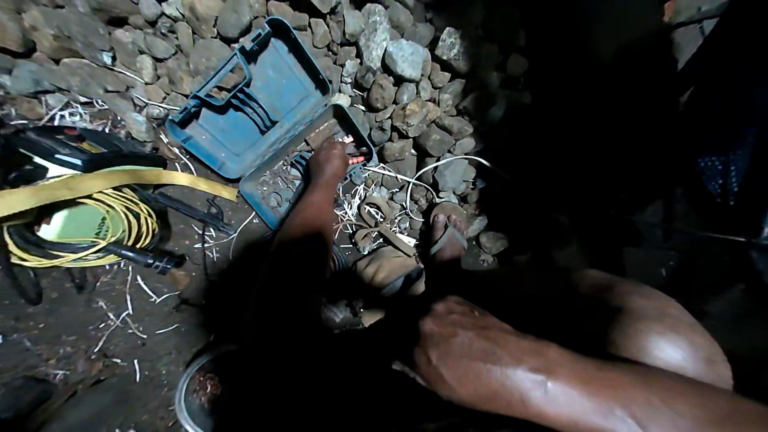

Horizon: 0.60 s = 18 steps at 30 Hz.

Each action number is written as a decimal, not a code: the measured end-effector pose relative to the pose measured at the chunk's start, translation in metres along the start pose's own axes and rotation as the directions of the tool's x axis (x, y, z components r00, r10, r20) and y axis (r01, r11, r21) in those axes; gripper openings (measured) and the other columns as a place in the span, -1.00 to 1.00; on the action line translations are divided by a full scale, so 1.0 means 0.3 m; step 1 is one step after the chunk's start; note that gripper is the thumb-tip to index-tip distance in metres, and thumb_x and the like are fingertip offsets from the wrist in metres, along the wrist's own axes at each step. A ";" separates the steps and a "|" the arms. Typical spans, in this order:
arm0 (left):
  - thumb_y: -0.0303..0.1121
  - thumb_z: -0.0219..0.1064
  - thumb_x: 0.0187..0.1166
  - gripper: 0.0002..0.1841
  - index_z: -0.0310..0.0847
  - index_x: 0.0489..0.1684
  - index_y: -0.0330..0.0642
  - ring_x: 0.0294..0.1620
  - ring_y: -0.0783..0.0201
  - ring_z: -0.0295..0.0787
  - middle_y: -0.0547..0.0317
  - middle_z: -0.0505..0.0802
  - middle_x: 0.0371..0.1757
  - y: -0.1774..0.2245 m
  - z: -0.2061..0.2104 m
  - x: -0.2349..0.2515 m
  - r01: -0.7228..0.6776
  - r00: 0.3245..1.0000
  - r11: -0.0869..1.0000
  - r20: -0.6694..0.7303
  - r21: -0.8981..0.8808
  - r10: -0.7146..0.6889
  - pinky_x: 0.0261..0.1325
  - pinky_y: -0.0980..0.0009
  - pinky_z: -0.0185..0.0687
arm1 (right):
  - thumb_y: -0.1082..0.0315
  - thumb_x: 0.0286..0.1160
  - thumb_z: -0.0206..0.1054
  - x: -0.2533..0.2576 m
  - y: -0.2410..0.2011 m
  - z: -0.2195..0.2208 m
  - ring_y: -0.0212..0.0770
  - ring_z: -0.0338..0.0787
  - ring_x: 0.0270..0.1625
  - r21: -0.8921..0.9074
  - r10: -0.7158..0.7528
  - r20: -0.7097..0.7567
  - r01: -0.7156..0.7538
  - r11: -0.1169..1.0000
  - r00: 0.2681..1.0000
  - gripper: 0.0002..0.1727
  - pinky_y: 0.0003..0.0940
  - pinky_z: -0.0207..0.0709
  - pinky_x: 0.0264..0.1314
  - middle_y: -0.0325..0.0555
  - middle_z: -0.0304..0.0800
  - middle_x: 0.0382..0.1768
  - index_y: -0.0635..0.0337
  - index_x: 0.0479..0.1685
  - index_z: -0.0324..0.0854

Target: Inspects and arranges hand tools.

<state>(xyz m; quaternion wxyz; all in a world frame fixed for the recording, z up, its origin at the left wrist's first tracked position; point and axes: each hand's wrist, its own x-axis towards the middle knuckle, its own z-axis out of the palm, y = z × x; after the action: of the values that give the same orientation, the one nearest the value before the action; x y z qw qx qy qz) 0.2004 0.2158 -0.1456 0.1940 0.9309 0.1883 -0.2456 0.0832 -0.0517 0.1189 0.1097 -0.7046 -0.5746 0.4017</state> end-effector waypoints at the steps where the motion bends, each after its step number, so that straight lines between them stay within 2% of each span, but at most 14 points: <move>1: -0.24 0.28 0.68 -0.64 0.70 0.36 -0.13 0.50 -0.19 0.62 -0.15 0.71 0.44 -0.014 -0.017 -0.012 -0.012 0.999 0.998 -0.038 -0.057 0.009 0.46 -0.27 0.53 | 0.01 0.73 0.16 0.000 -0.001 0.000 0.02 0.79 -0.28 0.027 0.012 -0.012 -0.012 1.000 1.000 -0.63 0.00 0.69 -0.26 -0.06 0.73 -0.33 0.05 -0.22 0.73; 3: -0.20 0.21 0.73 -0.64 0.71 0.33 -0.15 0.42 -0.13 0.69 -0.12 0.78 0.35 -0.040 -0.064 -0.050 -0.035 0.991 0.973 -0.137 -0.229 0.003 0.48 -0.24 0.53 | -0.01 0.69 0.21 0.003 -0.006 -0.004 0.01 0.81 -0.24 0.094 0.045 -0.035 -0.042 0.995 0.998 -0.67 0.03 0.68 -0.19 -0.09 0.76 -0.33 0.03 -0.16 0.70; 5: -0.15 0.21 0.74 -0.61 0.71 0.28 -0.23 0.15 -0.05 0.83 -0.13 0.87 0.10 -0.056 -0.126 -0.123 -0.074 0.975 0.886 -0.222 -0.458 -0.033 0.32 -0.16 0.66 | 0.08 0.62 0.28 0.010 -0.005 -0.005 0.03 0.82 -0.21 0.062 -0.029 -0.142 0.038 0.997 0.989 -0.76 0.06 0.69 -0.22 -0.08 0.77 -0.29 0.01 -0.02 0.71; 6: -0.12 0.24 0.73 -0.61 0.71 0.22 -0.25 -0.02 0.03 0.86 -0.10 0.87 -0.04 -0.050 -0.162 -0.173 -0.077 0.967 0.822 -0.245 -0.564 -0.077 0.18 -0.08 0.74 | 0.10 0.61 0.30 0.016 -0.004 -0.010 0.06 0.83 -0.19 0.037 -0.058 -0.198 0.067 0.997 0.978 -0.75 0.08 0.70 -0.24 -0.05 0.79 -0.26 0.03 0.02 0.71; 7: -0.10 0.28 0.70 -0.63 0.71 0.13 -0.25 -0.16 0.11 0.83 -0.04 0.85 -0.14 -0.033 -0.206 -0.237 -0.065 0.961 0.750 -0.243 -0.658 -0.130 0.04 0.02 0.76 | 0.09 0.66 0.25 0.023 -0.003 -0.020 0.07 0.85 -0.14 0.027 -0.055 -0.237 0.063 0.998 0.970 -0.72 0.10 0.73 -0.19 -0.03 0.81 -0.20 0.04 0.06 0.71; 9: -0.10 0.29 0.73 -0.68 0.63 0.14 -0.16 -0.40 0.29 0.61 0.13 0.74 -0.25 0.026 -0.317 -0.420 -0.002 0.971 0.629 -0.151 -0.777 -0.184 -0.25 0.31 0.60 | 0.06 0.76 0.16 0.035 -0.008 -0.052 0.04 0.88 -0.02 0.069 0.008 -0.302 0.014 0.998 0.953 -0.66 0.09 0.75 -0.03 -0.04 0.85 -0.09 0.04 0.16 0.72; 10: -0.13 0.35 0.70 -0.70 0.68 0.08 -0.19 -0.55 0.34 0.54 0.17 0.74 -0.36 0.029 -0.328 -0.489 -0.087 0.961 0.552 -0.215 -0.829 -0.172 -0.46 0.41 0.54 | 0.06 0.77 0.14 0.042 -0.010 -0.066 -0.03 0.87 -0.03 0.096 0.040 -0.356 -0.006 0.995 0.934 -0.66 0.05 0.75 -0.01 -0.08 0.85 -0.09 0.02 0.16 0.74; 11: -0.17 0.38 0.67 -0.72 0.69 0.03 -0.23 -0.62 0.37 0.51 0.17 0.73 -0.42 0.027 -0.337 -0.558 -0.174 0.951 0.484 -0.274 -0.858 -0.144 -0.55 0.45 0.50 | 0.07 0.77 0.15 0.050 -0.012 -0.075 -0.09 0.88 -0.06 0.114 0.057 -0.429 -0.009 0.993 0.901 -0.66 0.00 0.76 -0.02 -0.13 0.87 -0.12 0.02 0.11 0.77; 13: -0.23 0.41 0.65 -0.76 0.68 -0.04 -0.25 -0.65 0.39 0.48 0.19 0.70 -0.48 0.033 -0.372 -0.717 -0.263 0.935 0.421 -0.337 -0.868 -0.111 -0.60 0.49 0.45 | 0.12 0.75 0.20 0.067 -0.016 -0.090 -0.17 0.88 -0.08 0.110 0.054 -0.576 0.012 0.994 0.816 -0.70 -0.08 0.79 0.00 -0.18 0.88 -0.11 0.04 0.07 0.80; 15: -0.29 0.43 0.63 -0.79 0.69 -0.02 -0.26 -0.62 0.40 0.51 0.18 0.73 -0.45 0.043 -0.410 -0.879 -0.304 0.922 0.404 -0.374 -0.863 -0.104 -0.58 0.50 0.46 | 0.19 0.72 0.25 0.077 -0.025 -0.103 -0.14 0.88 -0.01 0.106 0.057 -0.654 0.018 0.994 0.754 -0.71 -0.05 0.78 0.09 -0.13 0.88 -0.02 0.07 0.17 0.79; 16: -0.31 0.44 0.61 -0.80 0.69 -0.04 -0.25 -0.63 0.40 0.51 0.19 0.73 -0.45 0.046 -0.422 -0.953 -0.322 0.911 0.402 -0.396 -0.857 -0.114 -0.59 0.52 0.45 | 0.23 0.71 0.25 0.078 -0.034 -0.106 -0.11 0.88 0.04 0.130 0.077 -0.665 0.014 0.991 0.743 -0.71 -0.01 0.77 0.13 -0.10 0.88 0.05 0.07 0.23 0.78; 18: -0.34 0.45 0.59 -0.82 0.70 -0.04 -0.25 -0.63 0.40 0.50 0.16 0.74 -0.43 0.047 -0.434 -1.094 -0.350 0.889 0.409 -0.436 -0.843 -0.139 -0.60 0.52 0.42 | 0.22 0.76 0.23 0.076 -0.061 -0.108 -0.15 0.87 0.01 0.253 0.147 -0.628 0.022 0.967 0.764 -0.69 -0.02 0.76 0.12 -0.12 0.87 0.07 0.04 0.31 0.74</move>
<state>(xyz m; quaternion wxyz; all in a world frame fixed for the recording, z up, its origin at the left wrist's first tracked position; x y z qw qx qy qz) -0.0087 0.1790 0.1369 0.6325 0.7157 0.2678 0.1265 0.0930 -0.0156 0.1414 0.3721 -0.7990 -0.4241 0.2081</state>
